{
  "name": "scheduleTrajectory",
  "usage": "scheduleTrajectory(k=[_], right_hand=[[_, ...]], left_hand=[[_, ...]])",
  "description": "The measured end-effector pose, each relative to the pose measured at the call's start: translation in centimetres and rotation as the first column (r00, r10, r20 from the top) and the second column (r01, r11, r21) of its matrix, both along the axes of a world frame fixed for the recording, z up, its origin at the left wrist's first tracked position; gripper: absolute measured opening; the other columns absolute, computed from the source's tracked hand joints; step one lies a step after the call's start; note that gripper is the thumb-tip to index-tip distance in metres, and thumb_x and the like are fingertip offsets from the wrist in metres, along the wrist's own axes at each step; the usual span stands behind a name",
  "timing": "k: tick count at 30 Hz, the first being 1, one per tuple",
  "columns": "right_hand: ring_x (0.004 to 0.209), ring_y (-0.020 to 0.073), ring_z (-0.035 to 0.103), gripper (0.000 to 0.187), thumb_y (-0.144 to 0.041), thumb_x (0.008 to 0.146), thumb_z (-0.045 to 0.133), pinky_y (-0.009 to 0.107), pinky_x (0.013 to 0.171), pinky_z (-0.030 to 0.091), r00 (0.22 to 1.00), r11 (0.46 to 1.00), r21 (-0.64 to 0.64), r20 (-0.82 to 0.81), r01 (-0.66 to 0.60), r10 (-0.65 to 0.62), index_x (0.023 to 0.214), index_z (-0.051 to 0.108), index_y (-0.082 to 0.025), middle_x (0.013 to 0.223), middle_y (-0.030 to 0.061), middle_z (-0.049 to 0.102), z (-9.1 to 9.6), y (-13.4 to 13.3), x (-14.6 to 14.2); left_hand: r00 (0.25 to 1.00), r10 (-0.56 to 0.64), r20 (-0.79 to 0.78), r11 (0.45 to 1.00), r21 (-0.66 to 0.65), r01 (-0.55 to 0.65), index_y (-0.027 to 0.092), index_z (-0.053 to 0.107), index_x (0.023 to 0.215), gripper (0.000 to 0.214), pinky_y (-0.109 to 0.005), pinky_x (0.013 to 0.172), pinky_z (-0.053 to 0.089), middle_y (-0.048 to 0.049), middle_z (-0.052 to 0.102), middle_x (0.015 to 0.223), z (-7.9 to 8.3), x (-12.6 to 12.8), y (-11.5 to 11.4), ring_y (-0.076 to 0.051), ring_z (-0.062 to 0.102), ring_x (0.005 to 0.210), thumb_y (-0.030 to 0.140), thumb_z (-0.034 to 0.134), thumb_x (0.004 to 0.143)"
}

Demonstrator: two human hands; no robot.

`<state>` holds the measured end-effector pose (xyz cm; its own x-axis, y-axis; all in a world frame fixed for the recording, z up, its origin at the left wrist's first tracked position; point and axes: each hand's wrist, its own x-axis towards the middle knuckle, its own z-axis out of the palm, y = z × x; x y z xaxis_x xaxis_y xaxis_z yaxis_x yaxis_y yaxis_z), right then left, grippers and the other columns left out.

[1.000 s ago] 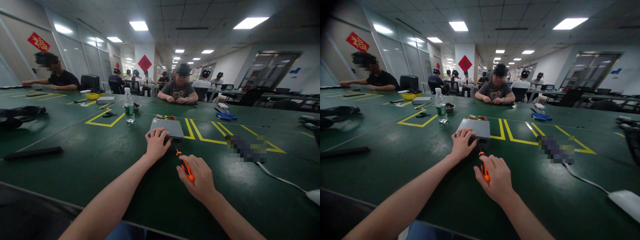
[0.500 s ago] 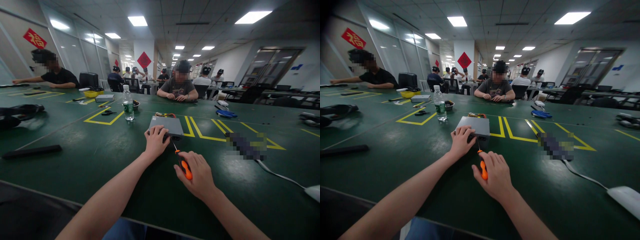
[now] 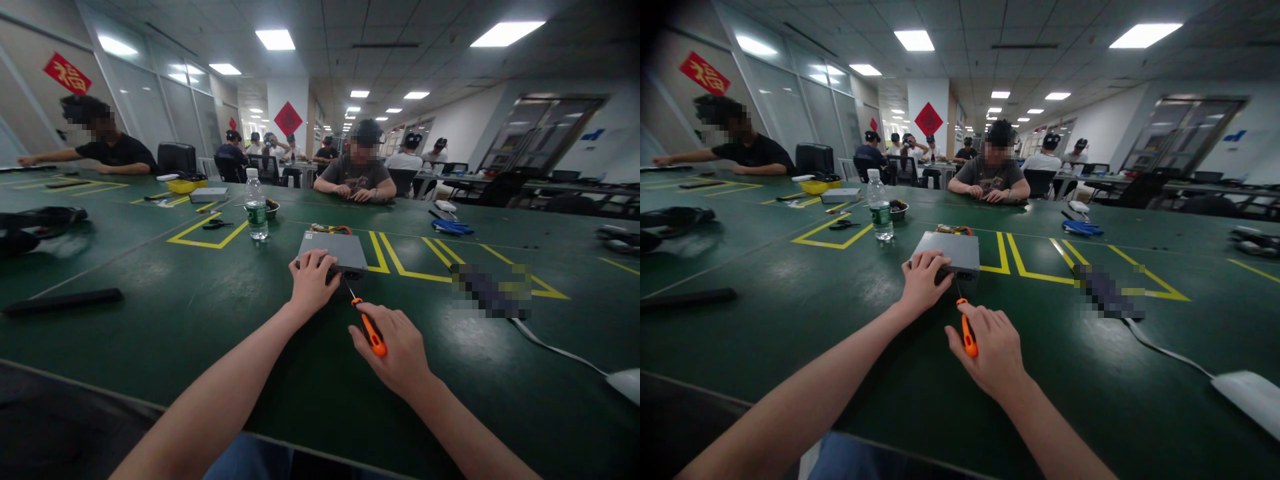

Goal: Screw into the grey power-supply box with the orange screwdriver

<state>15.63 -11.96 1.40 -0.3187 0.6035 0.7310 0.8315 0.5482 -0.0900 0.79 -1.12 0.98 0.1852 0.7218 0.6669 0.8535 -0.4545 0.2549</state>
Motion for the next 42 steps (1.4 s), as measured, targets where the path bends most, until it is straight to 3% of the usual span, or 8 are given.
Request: scheduleTrajectory(k=[3, 9, 15, 21, 27, 35, 42], right_hand=[[0.064, 0.0138, 0.049, 0.016, -0.024, 0.082, 0.049, 0.027, 0.062, 0.039, 0.999, 1.000, 0.017, -0.041, 0.002, -0.002, 0.095, 0.051, -0.015, 0.078, 0.0036, 0.056, -0.2, 0.1, 0.1], [0.068, 0.0155, 0.046, 0.011, -0.017, 0.077, 0.049, 0.029, 0.063, 0.036, 0.994, 0.998, -0.049, 0.100, -0.049, 0.053, 0.083, 0.058, -0.017, 0.074, 0.0037, 0.049, 0.1, 0.0, -0.3], [0.067, 0.0147, 0.051, 0.022, -0.028, 0.083, 0.049, 0.028, 0.062, 0.040, 0.999, 0.999, -0.027, -0.048, 0.021, -0.022, 0.101, 0.049, -0.014, 0.080, 0.0047, 0.056, 0.0, 0.1, -0.1], [0.073, 0.0163, 0.048, 0.016, -0.016, 0.077, 0.049, 0.030, 0.066, 0.039, 0.996, 0.996, -0.081, 0.079, -0.040, 0.047, 0.092, 0.056, -0.016, 0.081, 0.0048, 0.052, -0.1, 0.0, -0.1], [0.075, 0.0164, 0.049, 0.020, -0.026, 0.083, 0.050, 0.031, 0.068, 0.040, 0.997, 0.993, -0.112, 0.067, -0.031, 0.038, 0.100, 0.055, -0.016, 0.085, 0.0057, 0.054, 0.2, 0.2, -0.3], [0.067, 0.0145, 0.050, 0.010, -0.018, 0.077, 0.051, 0.029, 0.063, 0.040, 0.999, 0.996, 0.084, -0.007, -0.043, 0.044, 0.086, 0.054, -0.015, 0.073, 0.0033, 0.055, 0.4, -0.1, 1.5], [0.065, 0.0145, 0.051, 0.011, -0.018, 0.076, 0.052, 0.029, 0.063, 0.040, 0.999, 0.993, 0.114, -0.035, 0.022, -0.018, 0.087, 0.055, -0.016, 0.073, 0.0027, 0.056, 0.5, -0.1, 2.2]], left_hand=[[1.000, 0.002, -0.002, 1.000, 0.000, -0.002, 0.030, 0.052, 0.103, 0.025, -0.043, 0.086, 0.030, -0.0011, 0.049, 0.124, 0.0, 0.0, 0.0, -0.024, 0.037, 0.116, 0.036, 0.055, 0.078], [1.000, -0.002, -0.002, 1.000, 0.000, 0.002, 0.029, 0.052, 0.104, 0.026, -0.043, 0.087, 0.030, -0.0015, 0.048, 0.124, 0.2, 0.0, -0.2, -0.024, 0.037, 0.115, 0.036, 0.054, 0.079], [1.000, -0.010, 0.011, 1.000, -0.004, 0.010, 0.030, 0.053, 0.105, 0.027, -0.045, 0.089, 0.029, -0.0029, 0.049, 0.123, 0.2, 0.0, -0.2, -0.026, 0.036, 0.115, 0.035, 0.055, 0.078], [1.000, -0.008, 0.006, 1.000, -0.018, 0.008, 0.029, 0.053, 0.105, 0.027, -0.044, 0.087, 0.029, -0.0032, 0.048, 0.124, 0.2, 0.0, -0.2, -0.026, 0.036, 0.115, 0.035, 0.055, 0.078], [1.000, 0.006, -0.001, 1.000, -0.004, -0.006, 0.029, 0.053, 0.103, 0.025, -0.043, 0.087, 0.029, -0.0028, 0.050, 0.123, 0.2, 0.0, -0.1, -0.025, 0.037, 0.114, 0.035, 0.055, 0.078], [1.000, -0.012, -0.003, 1.000, 0.014, 0.012, 0.029, 0.053, 0.104, 0.024, -0.043, 0.088, 0.029, -0.0029, 0.050, 0.122, 0.0, -0.2, 0.0, -0.024, 0.038, 0.113, 0.035, 0.054, 0.080], [1.000, -0.022, 0.005, 1.000, 0.008, 0.021, 0.029, 0.055, 0.103, 0.025, -0.045, 0.093, 0.027, -0.0042, 0.050, 0.122, 0.0, -0.1, 0.1, -0.025, 0.037, 0.115, 0.034, 0.054, 0.079]])
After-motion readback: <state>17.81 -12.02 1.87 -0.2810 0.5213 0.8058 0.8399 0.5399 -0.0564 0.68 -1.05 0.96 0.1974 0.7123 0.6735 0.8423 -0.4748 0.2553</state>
